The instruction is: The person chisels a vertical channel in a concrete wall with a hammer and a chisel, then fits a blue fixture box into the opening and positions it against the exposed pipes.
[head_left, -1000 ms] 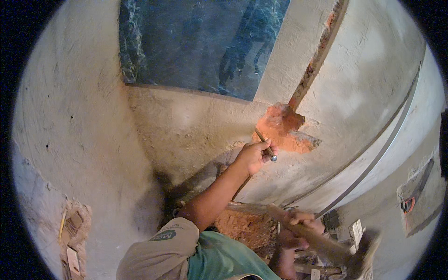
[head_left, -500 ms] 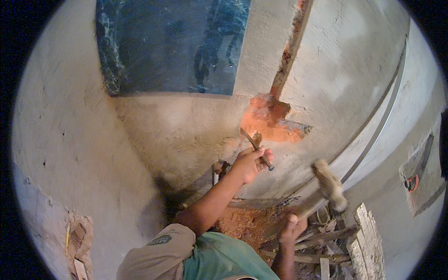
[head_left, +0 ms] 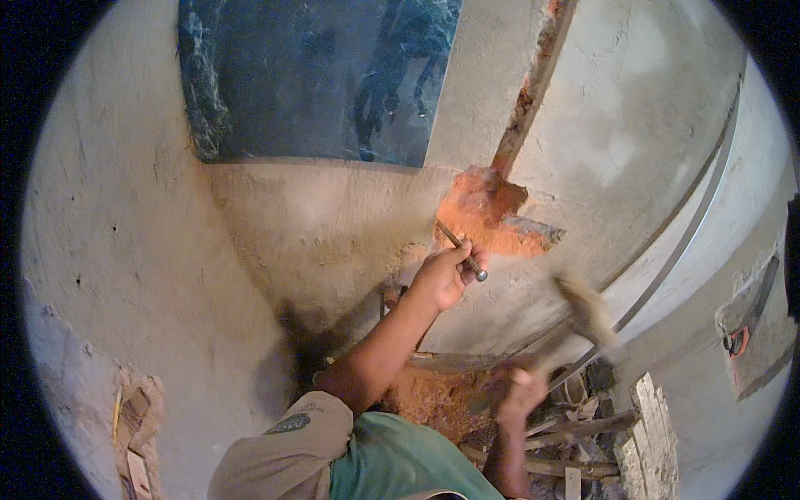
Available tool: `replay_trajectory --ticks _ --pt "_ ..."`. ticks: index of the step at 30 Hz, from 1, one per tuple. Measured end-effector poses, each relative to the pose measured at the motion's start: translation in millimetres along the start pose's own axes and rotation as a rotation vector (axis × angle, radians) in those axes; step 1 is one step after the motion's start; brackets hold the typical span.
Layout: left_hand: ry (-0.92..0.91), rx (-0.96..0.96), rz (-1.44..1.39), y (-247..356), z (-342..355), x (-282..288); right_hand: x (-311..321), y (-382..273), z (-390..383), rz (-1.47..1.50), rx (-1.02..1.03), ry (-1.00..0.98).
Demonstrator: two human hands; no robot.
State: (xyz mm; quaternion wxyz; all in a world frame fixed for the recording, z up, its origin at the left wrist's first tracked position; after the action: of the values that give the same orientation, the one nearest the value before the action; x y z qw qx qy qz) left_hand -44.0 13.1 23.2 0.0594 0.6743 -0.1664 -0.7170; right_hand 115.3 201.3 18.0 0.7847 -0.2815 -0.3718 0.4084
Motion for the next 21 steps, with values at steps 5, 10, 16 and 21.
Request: replay_trajectory --ticks 5,10,16,21 --pt "0.092 0.0 0.001 7.6 -7.7 -8.5 14.6 -67.0 9.9 0.524 0.496 0.221" --pt "0.087 0.042 -0.012 -5.7 -8.3 -3.8 -42.7 11.5 -15.4 -0.212 -0.158 -0.194" --pt "-0.02 0.077 0.005 -25.2 5.5 -16.2 25.9 8.3 17.2 -0.024 -0.078 -0.05" --pt "-0.066 -0.072 -0.124 -11.4 34.0 -37.9 52.9 -39.9 51.1 0.028 -0.046 0.027"
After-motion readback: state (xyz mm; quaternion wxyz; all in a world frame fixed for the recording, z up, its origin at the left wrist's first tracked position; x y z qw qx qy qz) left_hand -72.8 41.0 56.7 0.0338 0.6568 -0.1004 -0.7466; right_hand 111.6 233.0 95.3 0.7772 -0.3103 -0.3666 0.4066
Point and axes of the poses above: each hand's wrist, its own z-axis towards the middle knuckle, its own x-axis out of the back of the hand, y = z × x, the point moved 7 cm from there along z, towards the middle knuckle, and after that the axes turned 9 degrees about -z, right-handed, at the moved point
